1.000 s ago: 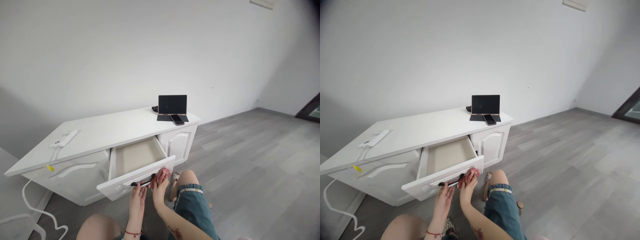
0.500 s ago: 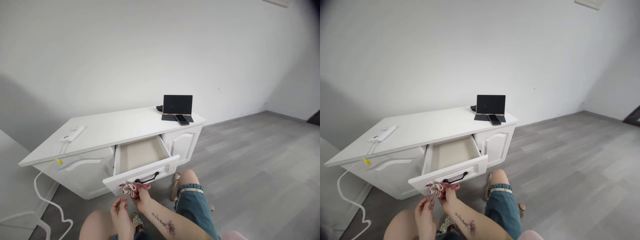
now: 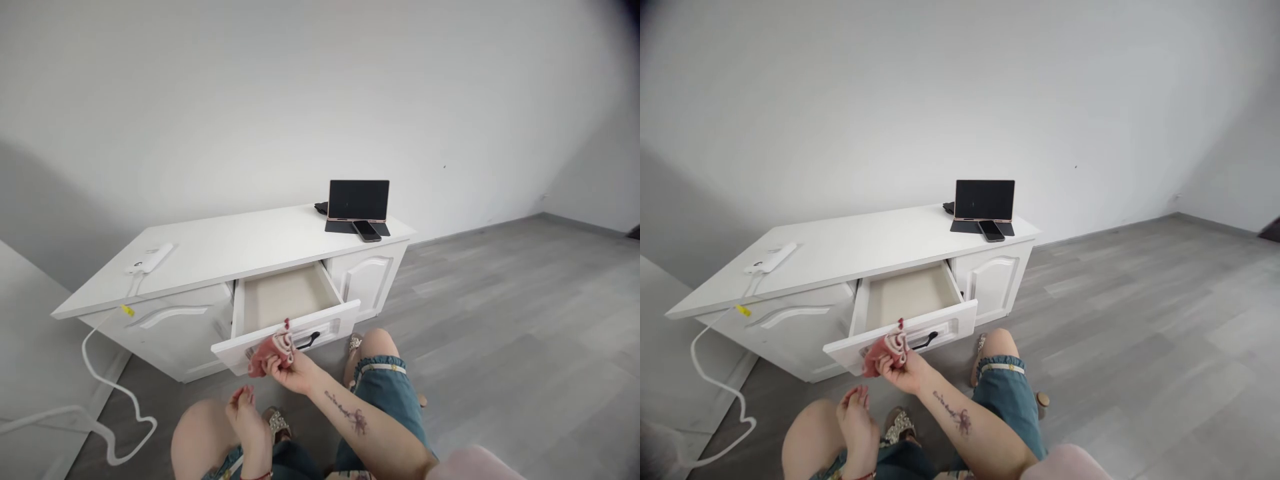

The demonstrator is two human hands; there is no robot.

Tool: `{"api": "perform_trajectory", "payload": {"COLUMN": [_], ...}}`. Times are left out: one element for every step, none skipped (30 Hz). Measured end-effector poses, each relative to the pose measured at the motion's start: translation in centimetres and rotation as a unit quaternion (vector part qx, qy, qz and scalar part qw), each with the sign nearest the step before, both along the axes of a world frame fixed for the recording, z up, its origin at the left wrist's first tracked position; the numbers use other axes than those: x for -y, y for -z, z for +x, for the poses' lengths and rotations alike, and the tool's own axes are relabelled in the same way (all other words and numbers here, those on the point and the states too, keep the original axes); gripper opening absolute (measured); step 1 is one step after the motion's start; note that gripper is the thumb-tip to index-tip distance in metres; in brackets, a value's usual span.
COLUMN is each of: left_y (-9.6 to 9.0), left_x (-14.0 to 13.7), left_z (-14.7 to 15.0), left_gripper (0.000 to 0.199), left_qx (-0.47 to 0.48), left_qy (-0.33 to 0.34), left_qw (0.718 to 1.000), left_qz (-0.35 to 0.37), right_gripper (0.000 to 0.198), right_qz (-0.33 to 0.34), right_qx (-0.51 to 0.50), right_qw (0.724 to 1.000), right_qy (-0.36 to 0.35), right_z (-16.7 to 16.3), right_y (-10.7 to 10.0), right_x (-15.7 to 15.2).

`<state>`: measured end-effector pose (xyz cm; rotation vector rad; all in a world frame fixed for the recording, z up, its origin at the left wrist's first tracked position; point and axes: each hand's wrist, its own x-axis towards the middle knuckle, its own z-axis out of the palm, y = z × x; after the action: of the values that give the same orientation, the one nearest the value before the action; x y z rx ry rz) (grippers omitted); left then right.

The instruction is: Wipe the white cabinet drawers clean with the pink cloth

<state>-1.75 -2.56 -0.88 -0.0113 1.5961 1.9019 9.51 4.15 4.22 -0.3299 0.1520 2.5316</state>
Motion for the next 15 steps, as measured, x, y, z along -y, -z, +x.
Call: {"api": "perform_trajectory", "payload": {"left_y": [-0.1, -0.2, -0.4, -0.7, -1.1, -1.4, -1.8, -2.3, -2.7, -3.1, -3.4, -3.6, -3.8, -3.8, -3.7], "left_x": [-0.1, -0.2, -0.3, -0.4, -0.6, -0.9, -1.2, -1.6, -2.0, -2.3, -2.7, -3.1, -3.4, -3.6, -3.8], "left_z": [0.1, 0.3, 0.6, 1.0, 1.5, 2.1, 2.7, 3.4, 4.1, 4.8, 5.3, 5.7, 6.1, 6.3, 6.4], "left_gripper": [0.011, 0.011, 0.011, 0.010, 0.009, 0.009, 0.010, 0.012, 0.014, 0.014, 0.014, 0.013, 0.012, 0.012, 0.013], "left_qx": [0.006, 0.017, 0.032, 0.051, 0.075, 0.102, 0.128, 0.152, 0.173, 0.188, 0.196, 0.200, 0.201, 0.200, 0.199], "left_qy": [0.001, 0.004, 0.012, 0.029, 0.058, 0.093, 0.133, 0.169, 0.197, 0.215, 0.224, 0.229, 0.232, 0.232, 0.232], "left_qw": [1.000, 1.000, 0.999, 0.998, 0.995, 0.990, 0.982, 0.973, 0.964, 0.958, 0.954, 0.952, 0.951, 0.951, 0.952], "left_qz": [-0.002, -0.002, 0.002, 0.010, 0.020, 0.030, 0.040, 0.044, 0.041, 0.037, 0.033, 0.029, 0.026, 0.027, 0.032], "right_gripper": [0.019, 0.022, 0.024, 0.026, 0.027, 0.027, 0.028, 0.029, 0.029, 0.029, 0.029, 0.028, 0.029, 0.029, 0.028], "right_qz": [-0.091, -0.154, -0.189, -0.209, -0.217, -0.215, -0.209, -0.197, -0.177, -0.148, -0.110, -0.065, -0.019, 0.030, 0.073], "right_qx": [-0.035, -0.068, -0.100, -0.125, -0.138, -0.141, -0.133, -0.119, -0.097, -0.070, -0.038, -0.004, 0.030, 0.066, 0.099], "right_qw": [0.995, 0.986, 0.977, 0.969, 0.965, 0.962, 0.962, 0.965, 0.969, 0.974, 0.979, 0.980, 0.977, 0.971, 0.960], "right_qy": [-0.004, 0.004, 0.016, 0.037, 0.060, 0.088, 0.111, 0.128, 0.143, 0.155, 0.169, 0.187, 0.208, 0.229, 0.250], "right_z": [1.4, 2.9, 4.6, 6.3, 8.0, 9.7, 11.3, 12.8, 14.1, 15.4, 16.6, 17.7, 18.7, 19.7, 20.6], "right_y": [-0.6, -1.3, -1.8, -2.3, -2.7, -3.0, -3.2, -3.3, -3.4, -3.3, -3.1, -2.8, -2.4, -2.0, -1.5], "right_x": [0.2, 0.4, 0.5, 0.5, 0.5, 0.4, 0.4, 0.3, 0.2, 0.1, 0.1, 0.1, 0.0, 0.0, 0.0]}}
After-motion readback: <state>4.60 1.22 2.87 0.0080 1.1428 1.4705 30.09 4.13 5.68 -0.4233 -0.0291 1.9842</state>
